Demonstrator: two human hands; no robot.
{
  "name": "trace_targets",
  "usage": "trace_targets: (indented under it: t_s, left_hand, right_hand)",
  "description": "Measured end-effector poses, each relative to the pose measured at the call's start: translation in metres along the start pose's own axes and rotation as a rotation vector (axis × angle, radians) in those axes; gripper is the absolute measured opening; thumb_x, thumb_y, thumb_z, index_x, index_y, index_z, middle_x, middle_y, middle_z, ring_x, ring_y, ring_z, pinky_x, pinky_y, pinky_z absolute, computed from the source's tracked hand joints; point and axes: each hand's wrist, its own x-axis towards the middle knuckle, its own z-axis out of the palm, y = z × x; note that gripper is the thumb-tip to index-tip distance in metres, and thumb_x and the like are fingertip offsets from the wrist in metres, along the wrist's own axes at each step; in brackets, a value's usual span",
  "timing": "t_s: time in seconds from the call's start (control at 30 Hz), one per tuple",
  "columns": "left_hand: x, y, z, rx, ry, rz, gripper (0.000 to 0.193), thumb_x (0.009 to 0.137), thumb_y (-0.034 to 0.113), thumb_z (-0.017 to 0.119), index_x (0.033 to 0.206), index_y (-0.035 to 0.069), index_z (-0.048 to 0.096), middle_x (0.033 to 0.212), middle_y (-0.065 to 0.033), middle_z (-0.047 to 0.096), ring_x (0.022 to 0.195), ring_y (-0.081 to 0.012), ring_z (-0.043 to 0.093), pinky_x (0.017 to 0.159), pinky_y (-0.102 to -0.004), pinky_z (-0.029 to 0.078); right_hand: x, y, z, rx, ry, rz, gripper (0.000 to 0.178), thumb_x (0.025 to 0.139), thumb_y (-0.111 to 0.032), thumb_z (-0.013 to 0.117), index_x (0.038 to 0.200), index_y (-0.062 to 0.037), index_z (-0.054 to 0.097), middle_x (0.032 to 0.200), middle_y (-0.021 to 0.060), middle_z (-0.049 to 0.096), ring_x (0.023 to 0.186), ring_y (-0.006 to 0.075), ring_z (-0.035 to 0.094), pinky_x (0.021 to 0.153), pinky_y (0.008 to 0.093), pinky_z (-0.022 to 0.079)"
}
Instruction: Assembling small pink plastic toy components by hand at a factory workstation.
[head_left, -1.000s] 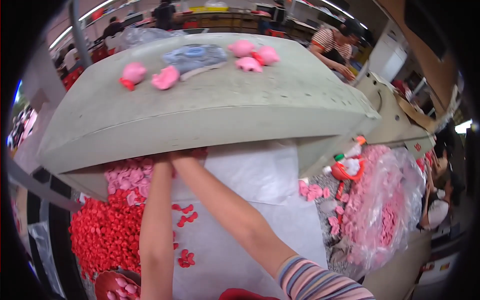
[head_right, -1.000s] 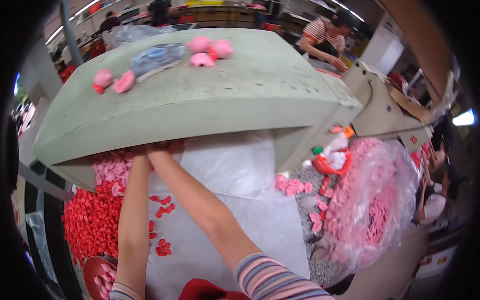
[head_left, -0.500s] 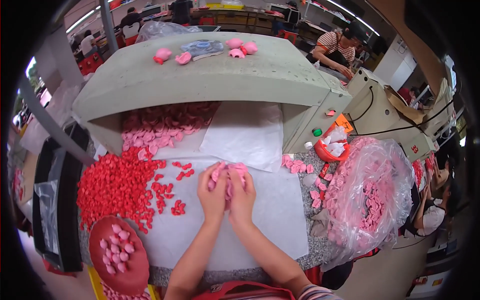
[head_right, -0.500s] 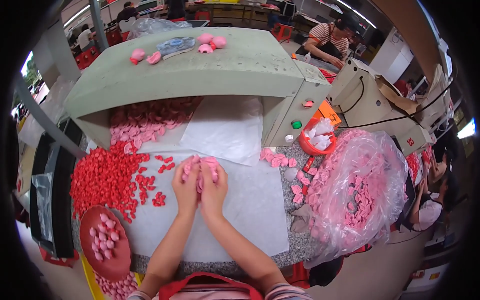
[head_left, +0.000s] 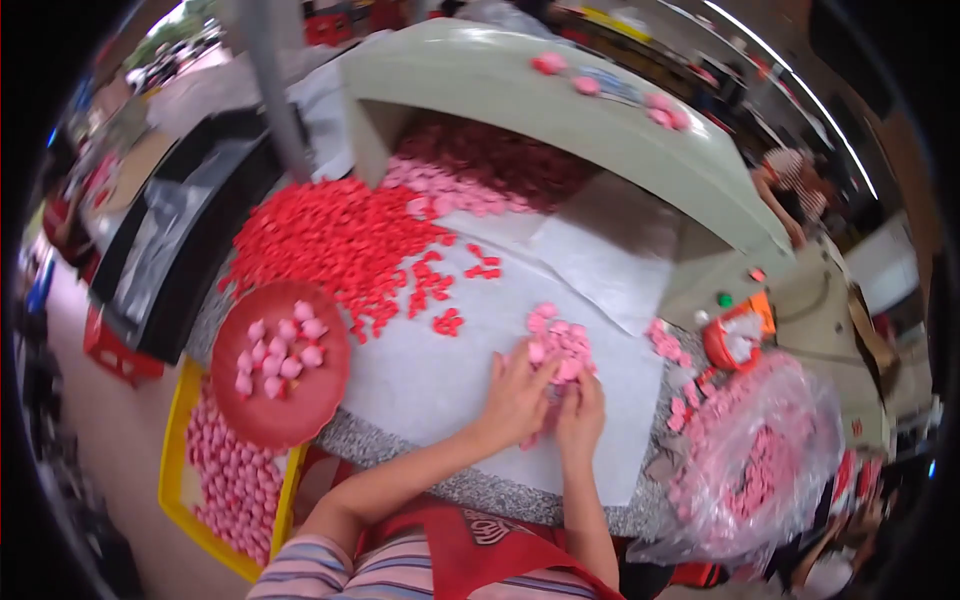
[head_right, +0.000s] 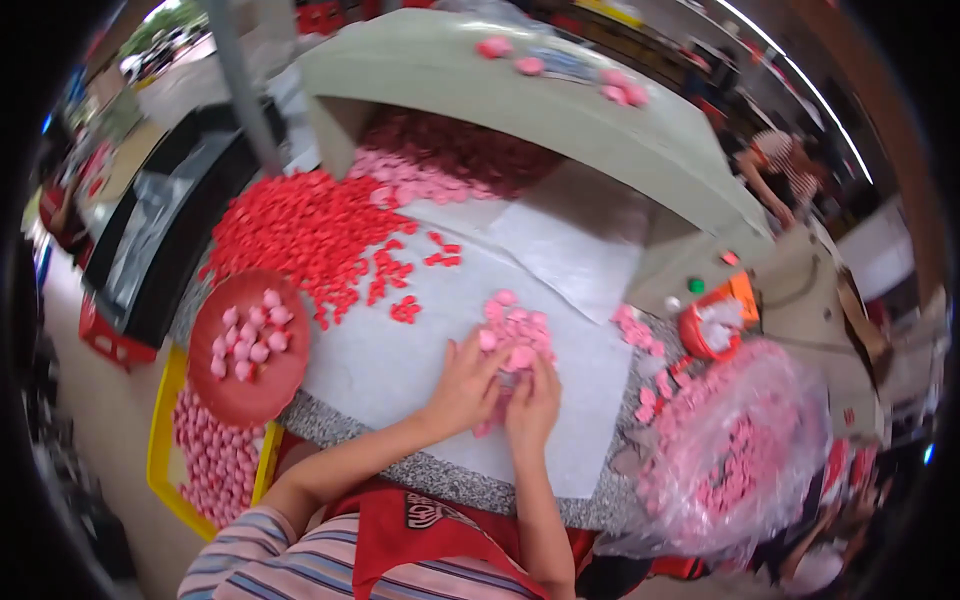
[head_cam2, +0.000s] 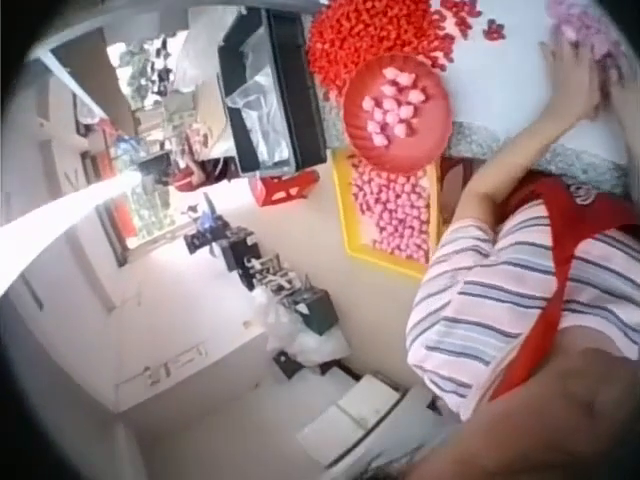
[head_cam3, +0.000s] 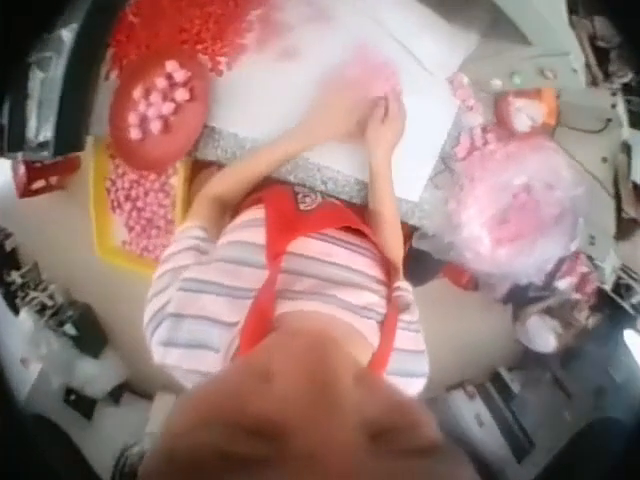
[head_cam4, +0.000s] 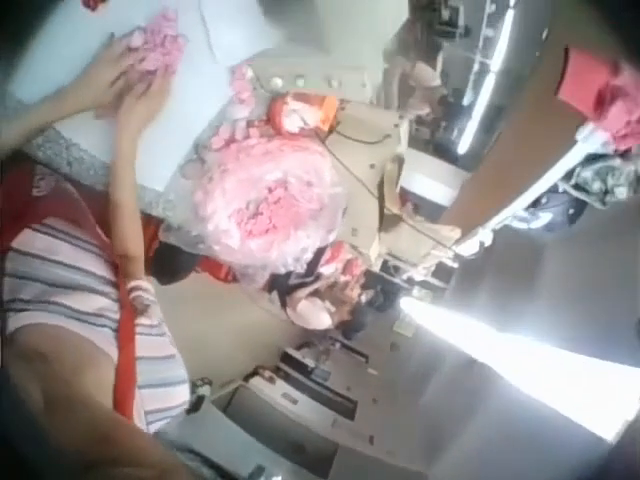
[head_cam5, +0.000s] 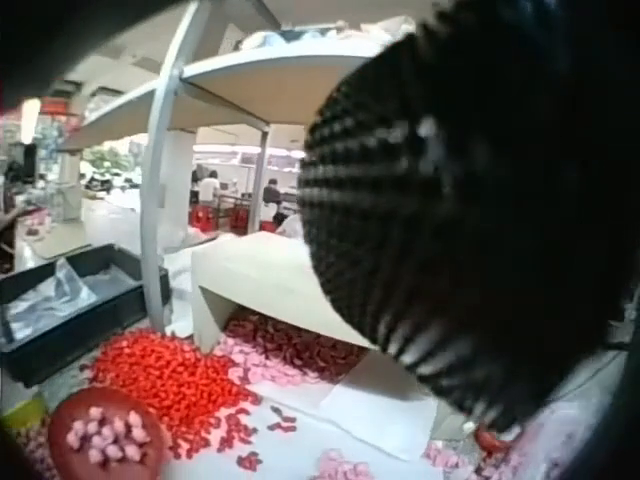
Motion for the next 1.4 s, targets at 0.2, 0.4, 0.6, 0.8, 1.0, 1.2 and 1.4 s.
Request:
trace_targets:
  t_s: [0.2,0.4,0.6,0.8,1.0,1.2,1.4]
  left_hand:
    - [-0.013,0.007,-0.035,-0.045,0.014,0.032,0.032,0.077,0.017,0.063,0.108,0.010,0.061,0.128,-0.0220,0.041,0.114,-0.0371,0.046,0.095,-0.0597,0.030]
    - [0.037,-0.069,-0.070,-0.100,0.282,-0.257,0.021,0.074,0.009,0.065,0.095,0.005,0.063,0.100,-0.0143,0.058,0.086,-0.0313,0.059,0.073,-0.0386,0.049]
    - [0.081,-0.131,-0.068,0.500,0.072,-0.388,0.018,0.069,0.006,0.064,0.087,0.008,0.067,0.090,-0.0131,0.061,0.084,-0.0318,0.059,0.068,-0.0425,0.050]
    - [0.074,-0.108,-0.087,-0.140,0.286,-0.484,0.023,0.078,0.006,0.060,0.101,0.004,0.063,0.087,-0.0104,0.063,0.081,-0.0248,0.061,0.069,-0.0355,0.049]
    - [0.028,-0.054,-0.103,-1.914,-0.003,-0.711,0.038,0.089,0.004,0.051,0.125,-0.003,0.044,0.109,-0.0133,0.055,0.100,-0.0241,0.056,0.088,-0.0304,0.048]
    - [0.009,-0.023,-0.106,-2.096,-0.075,-0.769,0.032,0.089,0.003,0.050,0.121,-0.001,0.048,0.112,-0.0179,0.056,0.110,-0.0331,0.053,0.090,-0.0323,0.050]
    - [0.003,-0.021,-0.106,-1.995,-0.037,-0.788,0.028,0.089,0.005,0.051,0.116,0.000,0.052,0.107,-0.0150,0.060,0.104,-0.0283,0.058,0.087,-0.0323,0.051]
  right_hand:
    - [0.000,-0.019,-0.021,-0.085,-0.171,0.081,0.032,0.074,0.001,0.057,0.106,-0.0041,0.061,0.108,0.0141,0.060,0.100,0.0298,0.056,0.088,0.0372,0.042]
    - [0.007,-0.028,-0.033,-0.253,-0.228,-0.162,0.033,0.069,0.004,0.059,0.101,-0.0052,0.063,0.106,0.0126,0.060,0.097,0.0283,0.057,0.084,0.0356,0.045]
    - [0.017,-0.036,-0.037,-0.162,-0.143,-0.135,0.027,0.073,0.001,0.061,0.099,-0.0054,0.064,0.103,0.0117,0.060,0.096,0.0268,0.058,0.081,0.0345,0.046]
    - [0.031,-0.041,-0.042,-0.057,-0.188,0.088,0.020,0.075,-0.002,0.062,0.094,-0.0056,0.065,0.094,0.0080,0.062,0.086,0.0206,0.058,0.069,0.0313,0.047]
    - [0.075,-0.040,0.019,-0.344,-0.147,-0.231,0.014,0.072,-0.009,0.068,0.086,-0.0050,0.067,0.084,0.0073,0.061,0.073,0.0200,0.058,0.065,0.0285,0.047]
    - [0.073,-0.049,0.028,-0.324,-0.342,-0.118,0.021,0.071,-0.020,0.071,0.087,-0.0061,0.066,0.088,0.0079,0.061,0.073,0.0228,0.058,0.066,0.0321,0.048]
    - [0.064,-0.064,0.030,-0.071,-0.416,-0.038,0.024,0.073,-0.015,0.070,0.095,-0.0066,0.066,0.094,0.0092,0.060,0.067,0.0208,0.061,0.062,0.0304,0.049]
